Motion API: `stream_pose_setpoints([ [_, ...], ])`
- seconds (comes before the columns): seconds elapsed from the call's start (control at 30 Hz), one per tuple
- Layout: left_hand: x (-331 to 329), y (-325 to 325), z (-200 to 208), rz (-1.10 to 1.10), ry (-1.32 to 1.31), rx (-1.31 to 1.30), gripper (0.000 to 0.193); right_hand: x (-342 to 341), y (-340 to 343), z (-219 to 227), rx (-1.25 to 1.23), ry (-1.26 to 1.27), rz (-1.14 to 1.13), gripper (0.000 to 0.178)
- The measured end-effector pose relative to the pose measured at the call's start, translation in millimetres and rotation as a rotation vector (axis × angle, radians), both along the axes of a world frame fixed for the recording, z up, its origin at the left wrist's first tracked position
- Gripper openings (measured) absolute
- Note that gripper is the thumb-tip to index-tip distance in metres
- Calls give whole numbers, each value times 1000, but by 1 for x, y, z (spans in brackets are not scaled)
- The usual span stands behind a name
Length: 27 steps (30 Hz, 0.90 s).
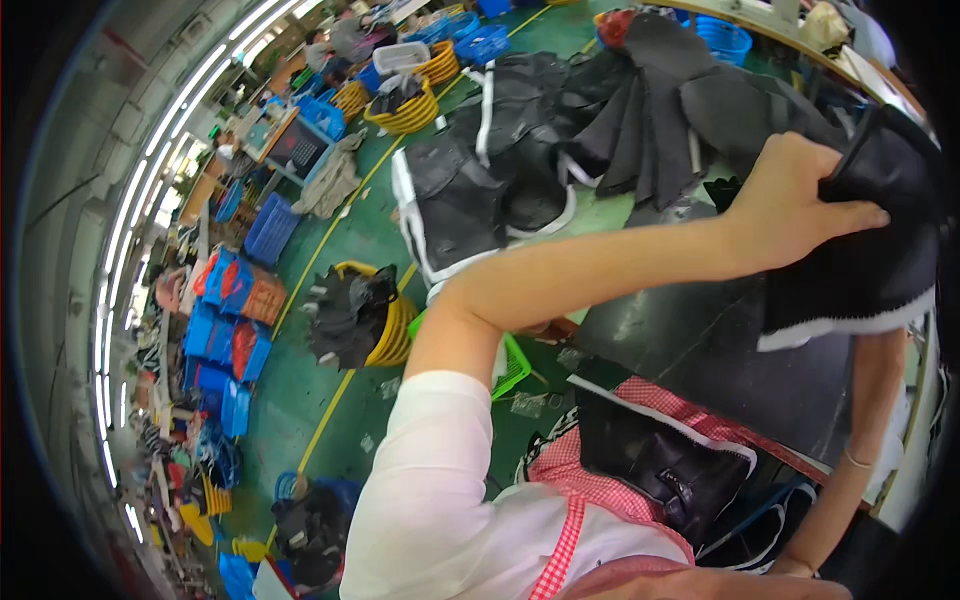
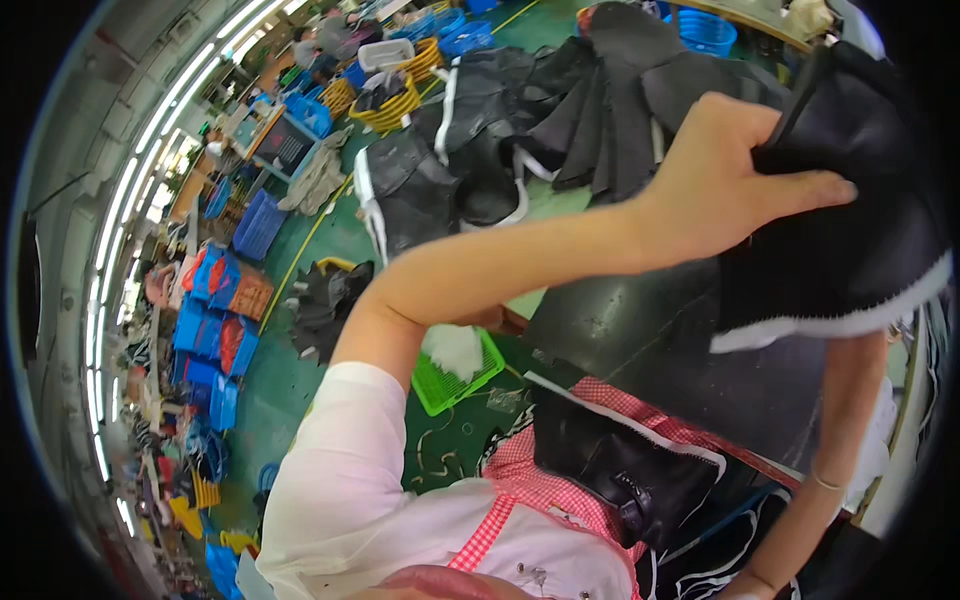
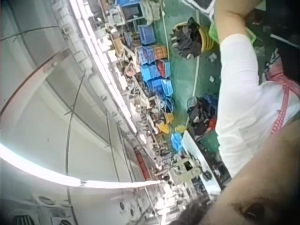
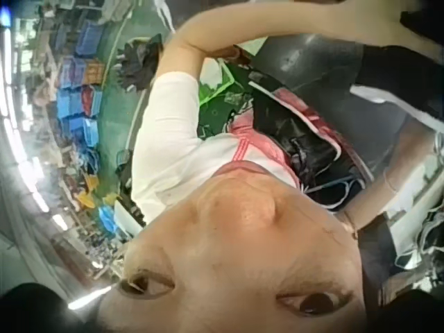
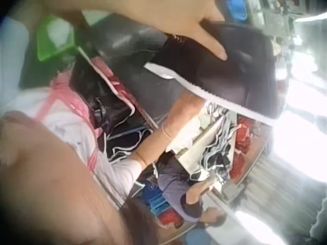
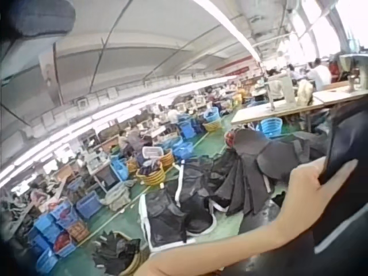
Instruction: Manually aligning and assembling upper components of a shoe.
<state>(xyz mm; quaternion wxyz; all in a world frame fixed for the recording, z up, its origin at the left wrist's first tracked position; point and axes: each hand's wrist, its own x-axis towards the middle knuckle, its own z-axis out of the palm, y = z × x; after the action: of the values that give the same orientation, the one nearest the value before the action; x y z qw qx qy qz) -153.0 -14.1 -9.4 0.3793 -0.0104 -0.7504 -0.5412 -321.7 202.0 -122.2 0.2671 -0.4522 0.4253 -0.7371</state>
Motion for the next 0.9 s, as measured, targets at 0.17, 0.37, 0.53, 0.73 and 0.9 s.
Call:
stream_pose_setpoints([
  [0.17,-16,-4,-23,-227,219,374,15,27,-24,62,224,513,-673,39],
  [0.37,-5,-67,-102,-796,-107,130,13,86,-61,50,22,1273,-379,26],
  [0.53,65,-115,-157,-674,-580,-174,45,108,-72,0,272,1033,134,31],
  [0.73,128,-184,-95,-45,-988,-542,40,60,-23,12,482,603,-487,27],
  [0.9,88,-42,-95,-244,-543,-694,51,44,-18,2,718,992,-817,39],
])
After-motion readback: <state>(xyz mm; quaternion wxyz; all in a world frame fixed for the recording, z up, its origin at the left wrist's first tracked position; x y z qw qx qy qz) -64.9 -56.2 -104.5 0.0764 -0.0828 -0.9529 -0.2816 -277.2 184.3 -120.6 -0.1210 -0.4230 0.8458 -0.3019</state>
